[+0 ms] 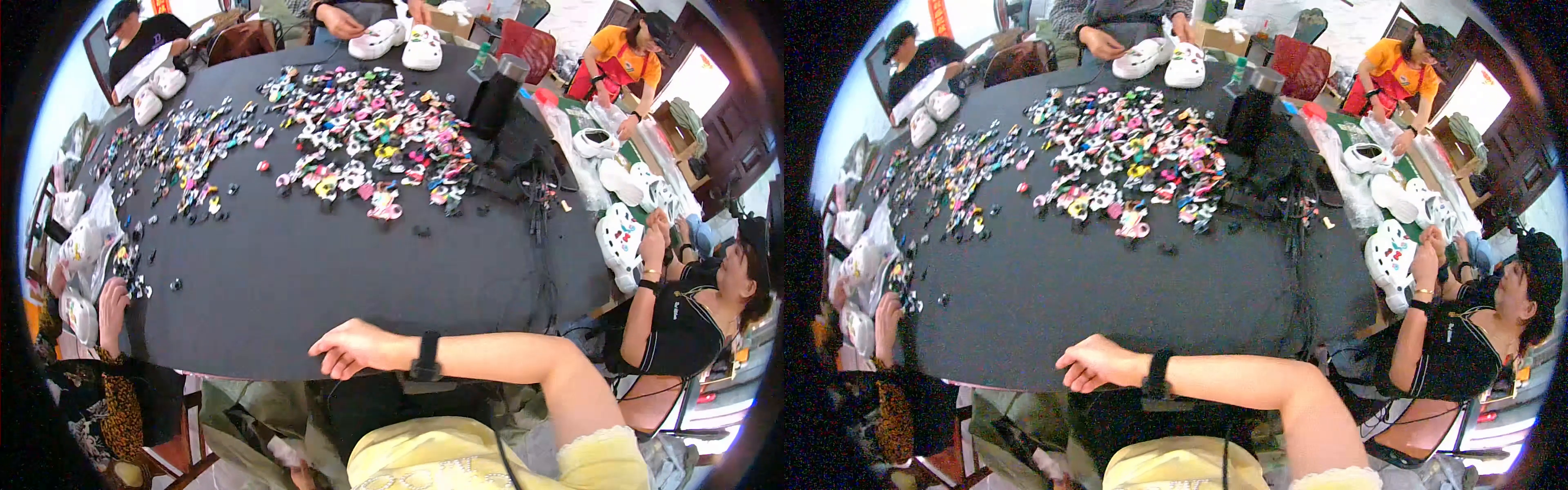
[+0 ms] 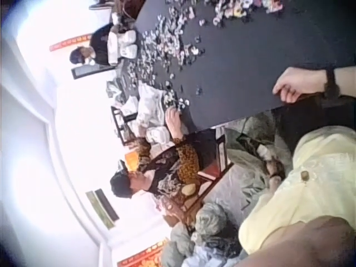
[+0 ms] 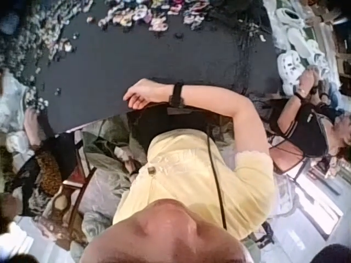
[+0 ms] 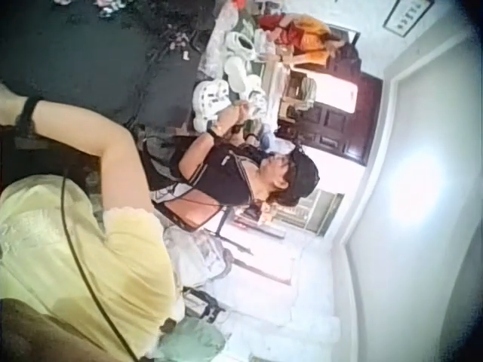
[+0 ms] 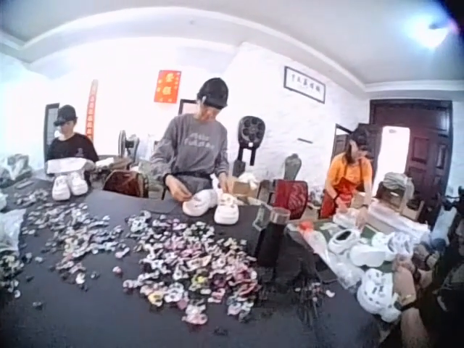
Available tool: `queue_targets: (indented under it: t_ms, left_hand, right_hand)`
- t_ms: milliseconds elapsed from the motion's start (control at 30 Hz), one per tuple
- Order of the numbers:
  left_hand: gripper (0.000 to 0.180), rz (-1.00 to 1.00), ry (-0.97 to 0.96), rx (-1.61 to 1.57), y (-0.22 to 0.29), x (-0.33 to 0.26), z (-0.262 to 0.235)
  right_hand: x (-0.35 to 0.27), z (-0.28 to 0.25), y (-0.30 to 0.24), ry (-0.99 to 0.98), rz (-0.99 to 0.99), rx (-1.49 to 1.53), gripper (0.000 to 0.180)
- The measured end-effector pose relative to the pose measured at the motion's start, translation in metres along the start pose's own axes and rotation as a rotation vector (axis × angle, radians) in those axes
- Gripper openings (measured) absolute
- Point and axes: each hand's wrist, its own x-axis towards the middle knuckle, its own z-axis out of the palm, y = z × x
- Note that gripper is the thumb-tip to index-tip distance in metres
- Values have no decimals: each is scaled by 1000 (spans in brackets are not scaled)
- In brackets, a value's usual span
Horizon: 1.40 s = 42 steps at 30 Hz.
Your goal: The recorder is attaching decorative charms into the holes of white clog-style shoes.
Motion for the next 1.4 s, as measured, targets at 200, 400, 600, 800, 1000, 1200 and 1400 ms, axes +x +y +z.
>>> queue_targets:
  t_ms: [200,400,600,800,1000,1200,1400]
  left_hand:
    - [16,-20,104,-33,68,81,-14]
    - [16,-19,276,-19,59,-9,-143]
    - [16,16,386,-66,115,47,-187]
    - [25,588,5,515,231,272,-140]
    - [35,730,-383,1091,226,291,-100]
    - [42,185,-320,567,175,215,-56]
    - [39,-577,-546,-398,166,172,2]
  right_hand:
    - [5,-10,10,-180,-84,91,28]
    - [-3,-20,4,-304,0,140,41]
    - [-80,-1,-23,-461,-6,50,73]
    - [-132,6,-49,-552,-342,443,86]
    - [-139,-38,-7,-170,-572,560,52]
    - [-173,-90,20,181,-203,266,35]
    - [-204,-97,19,232,-380,326,34]
